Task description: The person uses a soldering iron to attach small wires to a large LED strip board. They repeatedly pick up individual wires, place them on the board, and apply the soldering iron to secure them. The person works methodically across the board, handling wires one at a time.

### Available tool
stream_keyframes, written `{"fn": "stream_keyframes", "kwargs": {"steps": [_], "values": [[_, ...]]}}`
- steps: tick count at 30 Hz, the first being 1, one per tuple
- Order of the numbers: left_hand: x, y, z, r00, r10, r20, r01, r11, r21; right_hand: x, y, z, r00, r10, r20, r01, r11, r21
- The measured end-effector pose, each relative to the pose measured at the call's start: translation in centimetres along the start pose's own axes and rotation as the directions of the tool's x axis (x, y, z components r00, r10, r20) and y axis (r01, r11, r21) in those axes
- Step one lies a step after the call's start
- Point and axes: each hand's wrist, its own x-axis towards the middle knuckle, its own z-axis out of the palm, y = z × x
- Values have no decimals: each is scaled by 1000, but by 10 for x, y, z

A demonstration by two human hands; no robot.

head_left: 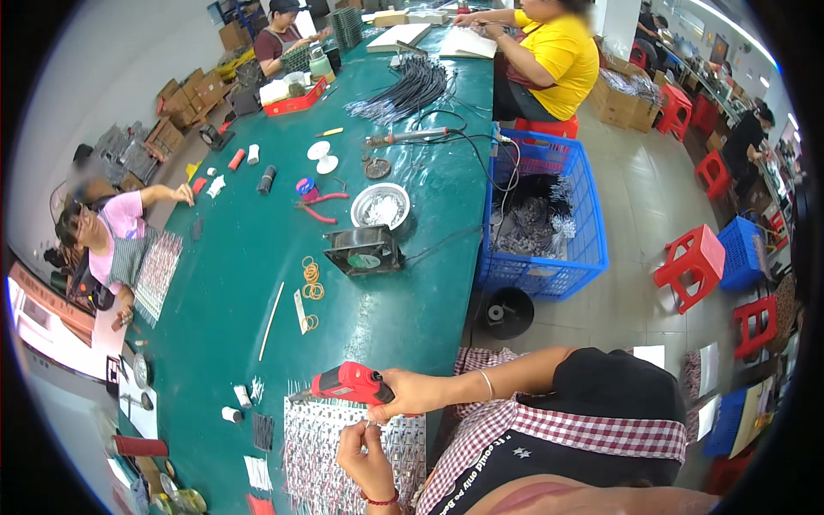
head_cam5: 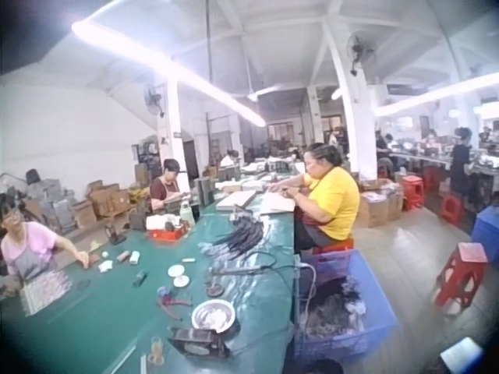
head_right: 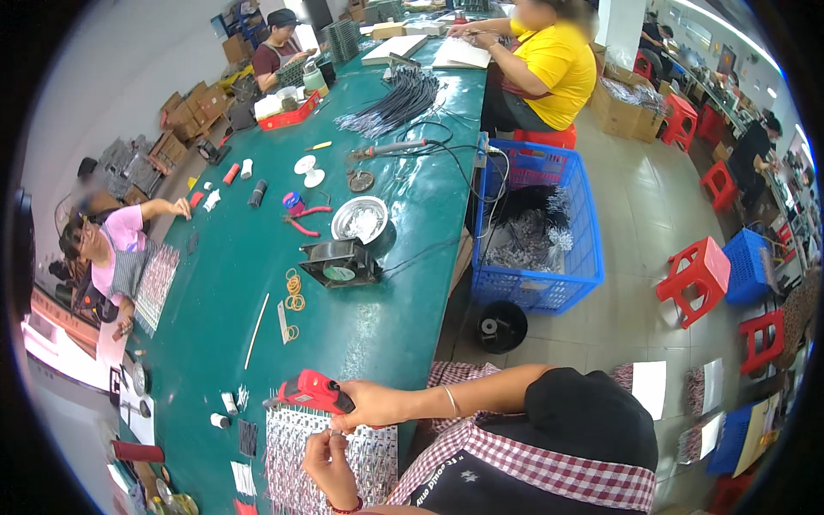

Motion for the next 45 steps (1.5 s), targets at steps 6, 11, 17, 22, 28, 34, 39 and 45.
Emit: {"fn": "stream_keyframes", "kwargs": {"steps": [6,11,17,22,28,34,39,45], "values": [[4,13,-1,997,-55,48,61,991,-120,2,6,-5,993,77,92,-85,993,86],[1,9,1,999,-42,35,45,995,-93,4,20,-3,996,-47,72,39,993,114],[3,-2,-16,999,-38,28,37,998,42,-1,7,-12,995,-77,63,73,995,62],[18,-32,-55,997,62,-47,-50,972,230,4,-17,-31,996,-3,-89,-2,999,-51],[18,-77,-104,988,8,-152,43,944,329,14,-23,-29,986,-15,-165,28,996,79],[25,-108,-107,976,182,-122,-107,883,458,40,-20,-12,990,95,-109,-79,987,141],[45,-124,-101,942,334,-21,-267,788,555,59,-10,7,986,154,-72,-153,988,20],[71,-144,-104,926,374,46,-326,732,598,86,-9,23,989,139,-60,-145,983,-114]]}}
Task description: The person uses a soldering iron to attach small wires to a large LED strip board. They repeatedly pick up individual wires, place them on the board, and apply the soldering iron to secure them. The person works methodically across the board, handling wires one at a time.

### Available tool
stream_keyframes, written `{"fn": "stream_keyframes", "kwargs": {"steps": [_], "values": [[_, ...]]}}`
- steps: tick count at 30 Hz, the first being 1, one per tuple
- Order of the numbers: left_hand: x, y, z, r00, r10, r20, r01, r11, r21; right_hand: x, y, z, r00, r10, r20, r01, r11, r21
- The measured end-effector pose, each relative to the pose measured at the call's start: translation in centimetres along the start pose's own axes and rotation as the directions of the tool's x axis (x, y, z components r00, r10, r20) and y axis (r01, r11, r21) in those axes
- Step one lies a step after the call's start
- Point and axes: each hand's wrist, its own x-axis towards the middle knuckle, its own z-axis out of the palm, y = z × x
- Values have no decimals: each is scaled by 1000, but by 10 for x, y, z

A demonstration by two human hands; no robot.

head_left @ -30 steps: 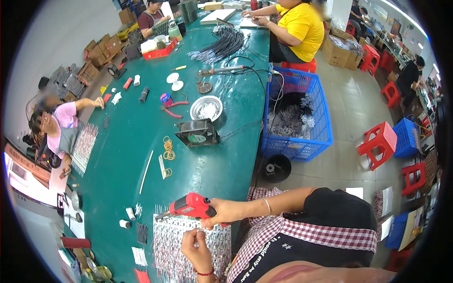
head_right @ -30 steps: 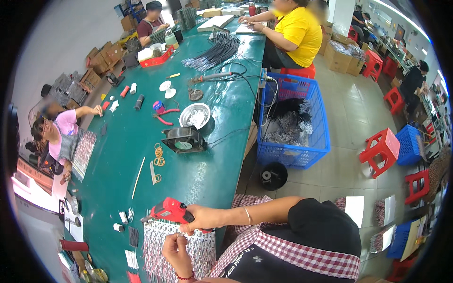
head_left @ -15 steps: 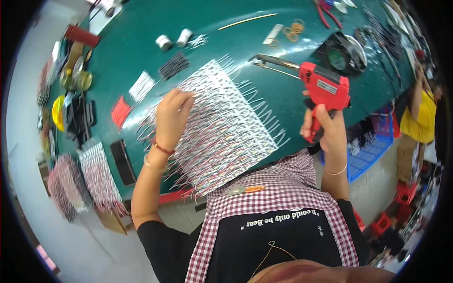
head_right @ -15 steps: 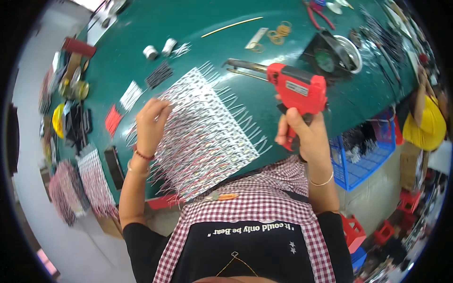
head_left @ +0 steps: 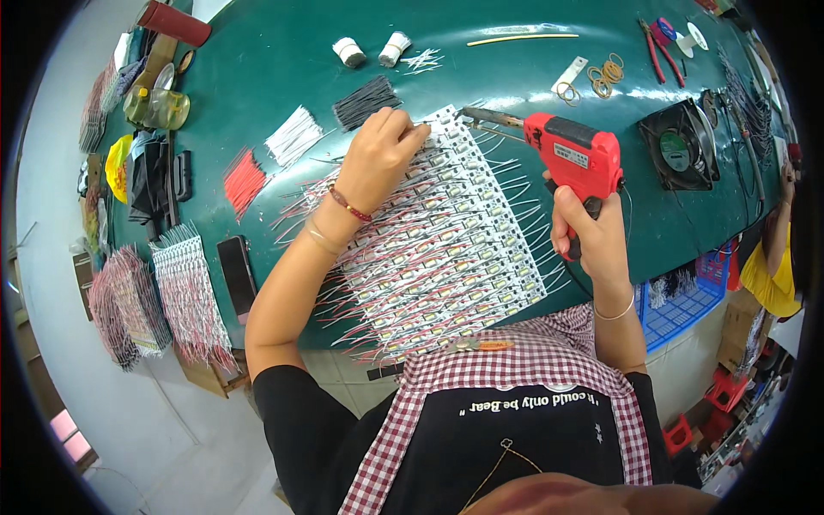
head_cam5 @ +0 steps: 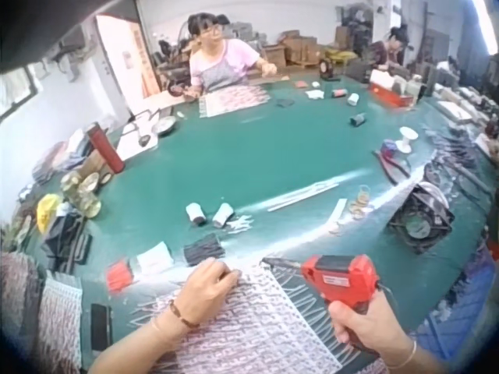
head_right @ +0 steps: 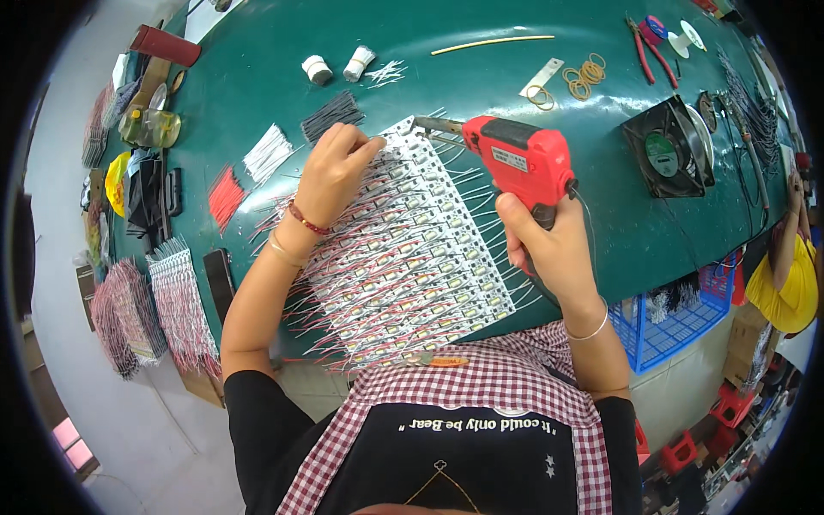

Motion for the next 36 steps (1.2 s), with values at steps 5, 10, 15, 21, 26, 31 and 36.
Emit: {"fn": "stream_keyframes", "kwargs": {"steps": [5,10,15,21,26,31,36], "values": [[-1,-9,11,1000,6,28,-5,1000,-8,12,7,8,999,40,-12,-41,996,-76],[-2,-12,18,1000,-17,4,17,999,-31,19,12,13,999,47,-10,-48,990,-135],[0,-11,16,1000,-23,13,23,999,-33,19,11,16,999,39,-4,-40,987,-156],[2,-10,16,999,-29,28,30,999,-25,18,12,18,998,64,-11,-65,975,-212],[1,-10,17,999,-33,35,33,999,-12,14,11,18,998,62,-26,-65,983,-174],[3,-9,15,999,-29,37,30,999,-26,14,12,19,998,63,-28,-67,981,-182],[3,-9,15,999,-20,33,21,999,-33,13,11,21,998,43,-51,-50,988,-144]]}}
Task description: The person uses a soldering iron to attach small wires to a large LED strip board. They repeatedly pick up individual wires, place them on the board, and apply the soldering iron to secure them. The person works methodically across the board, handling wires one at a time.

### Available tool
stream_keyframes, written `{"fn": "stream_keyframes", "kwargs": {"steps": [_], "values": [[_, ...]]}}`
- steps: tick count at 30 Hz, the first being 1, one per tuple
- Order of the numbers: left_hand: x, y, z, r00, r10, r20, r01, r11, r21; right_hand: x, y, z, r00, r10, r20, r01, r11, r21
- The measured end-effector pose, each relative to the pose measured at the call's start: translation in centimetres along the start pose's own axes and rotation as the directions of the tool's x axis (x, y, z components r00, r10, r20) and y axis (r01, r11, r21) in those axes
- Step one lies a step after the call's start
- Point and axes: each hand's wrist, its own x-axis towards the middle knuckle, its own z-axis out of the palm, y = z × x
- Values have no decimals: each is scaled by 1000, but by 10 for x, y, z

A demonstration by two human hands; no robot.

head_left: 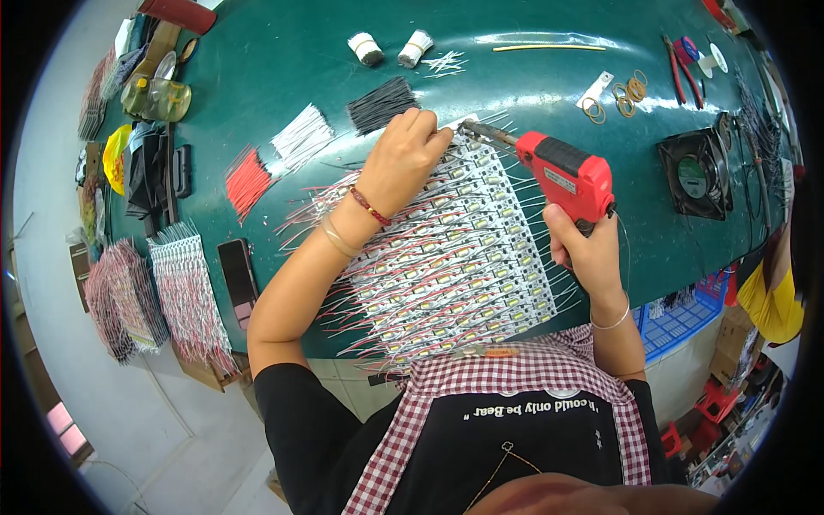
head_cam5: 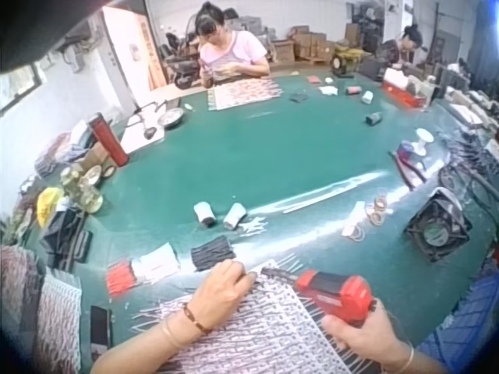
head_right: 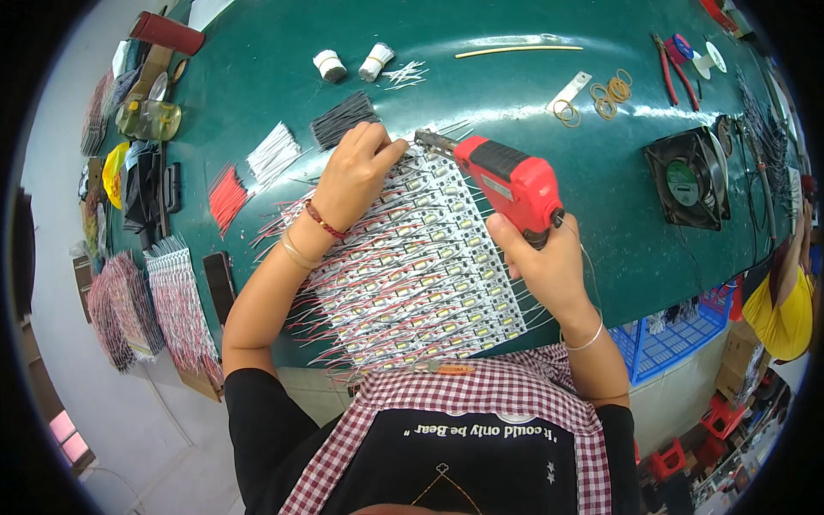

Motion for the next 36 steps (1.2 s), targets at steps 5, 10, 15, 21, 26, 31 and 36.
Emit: {"fn": "stream_keyframes", "kwargs": {"steps": [5,10,15,21,26,31,36], "values": [[-1,0,0,1000,5,-3,-5,1000,8,-3,-2,-8,1000,-13,-16,14,998,64],[-1,-1,0,1000,16,-3,-16,1000,20,-3,-1,-10,1000,-12,9,11,992,127],[-2,-2,1,1000,23,-8,-23,999,29,0,5,-6,998,-43,50,42,999,19],[-4,-3,4,999,18,-32,-18,1000,8,3,15,-3,964,-262,36,265,950,-167],[-5,-4,5,998,30,-51,-30,999,-13,1,13,-1,976,-216,35,219,957,-188],[-5,-4,5,998,33,-53,-34,999,-18,1,15,0,977,-209,28,210,952,-224],[-5,-4,5,998,37,-59,-38,999,-10,-1,15,-1,976,-217,11,215,957,-195]]}}
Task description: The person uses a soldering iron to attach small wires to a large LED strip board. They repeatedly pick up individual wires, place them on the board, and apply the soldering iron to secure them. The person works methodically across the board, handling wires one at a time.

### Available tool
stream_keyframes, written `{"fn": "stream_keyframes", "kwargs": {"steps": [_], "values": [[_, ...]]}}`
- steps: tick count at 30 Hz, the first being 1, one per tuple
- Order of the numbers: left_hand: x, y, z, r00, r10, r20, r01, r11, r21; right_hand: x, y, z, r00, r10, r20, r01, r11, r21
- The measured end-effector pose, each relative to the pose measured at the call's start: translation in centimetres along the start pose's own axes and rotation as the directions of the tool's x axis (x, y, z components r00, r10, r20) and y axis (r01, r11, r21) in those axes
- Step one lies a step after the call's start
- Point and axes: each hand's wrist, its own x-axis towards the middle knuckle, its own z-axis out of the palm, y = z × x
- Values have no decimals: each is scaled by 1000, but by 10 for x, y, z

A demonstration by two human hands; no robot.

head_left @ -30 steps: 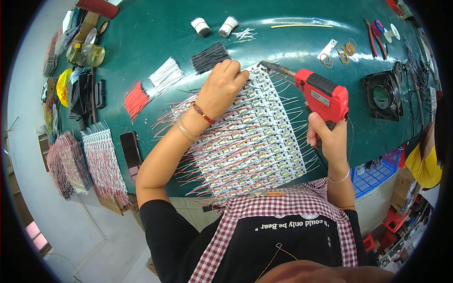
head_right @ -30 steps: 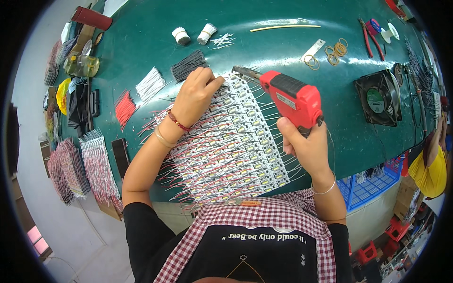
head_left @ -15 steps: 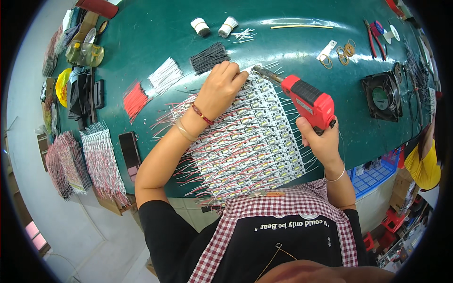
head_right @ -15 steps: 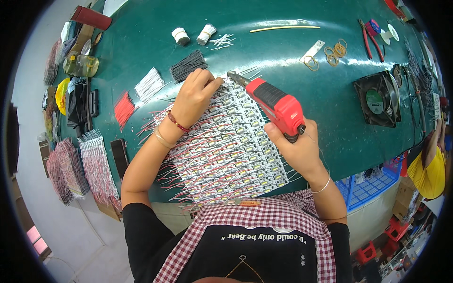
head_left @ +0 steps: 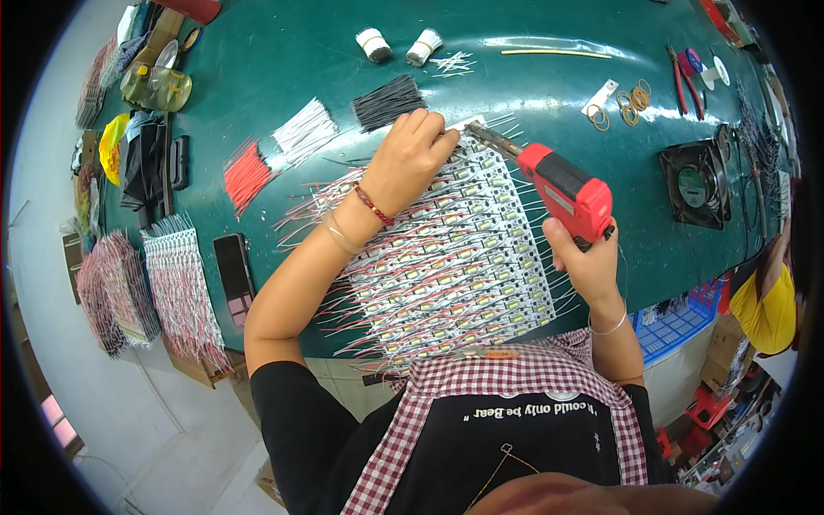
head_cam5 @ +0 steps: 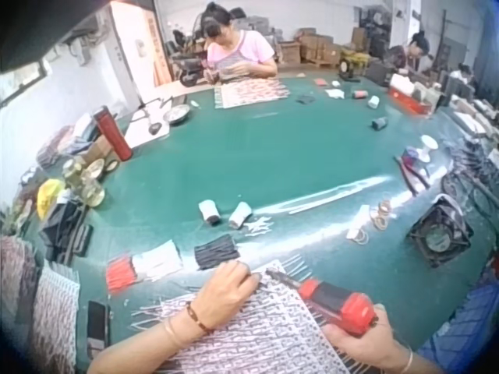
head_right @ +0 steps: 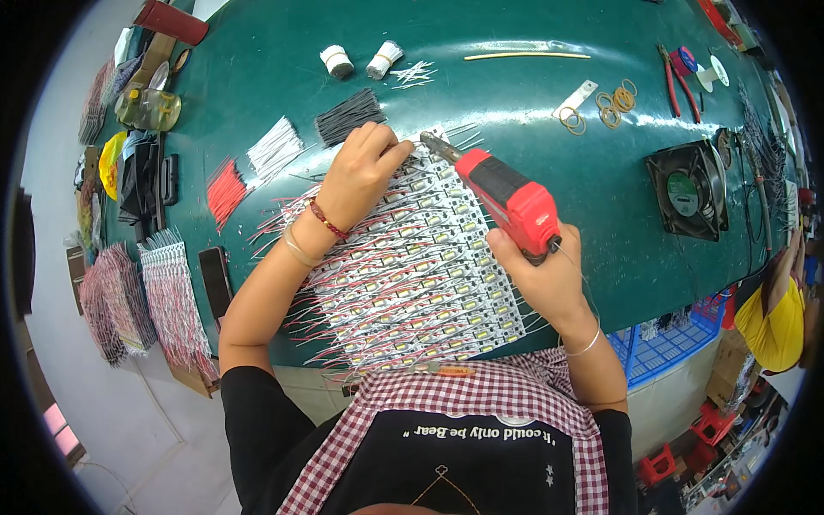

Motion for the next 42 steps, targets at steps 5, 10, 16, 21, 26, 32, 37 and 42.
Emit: {"fn": "stream_keyframes", "kwargs": {"steps": [5,10,16,21,26,32,37,42], "values": [[-1,-1,0,1000,0,0,0,1000,-4,-5,-12,-6,988,157,-5,-154,974,167],[-1,0,1,1000,11,11,-12,999,46,-8,-12,-6,988,152,-29,-138,951,277],[3,1,-6,998,43,55,-51,989,136,-21,-8,-18,982,185,-21,-168,930,326],[9,10,-27,999,13,44,-19,988,152,-29,-9,-22,982,175,-69,-133,906,401],[2,24,-12,998,7,68,-7,1000,5,-29,-3,-20,978,209,-8,-195,924,331],[-3,23,-4,998,-17,66,17,1000,-5,-23,-2,-13,971,238,18,-233,930,282],[-2,24,-5,996,-32,81,34,999,-27,-23,3,-11,982,187,5,-185,966,183],[-1,26,-4,995,-50,85,52,998,-19,-18,5,-6,997,83,3,-83,989,124]]}}
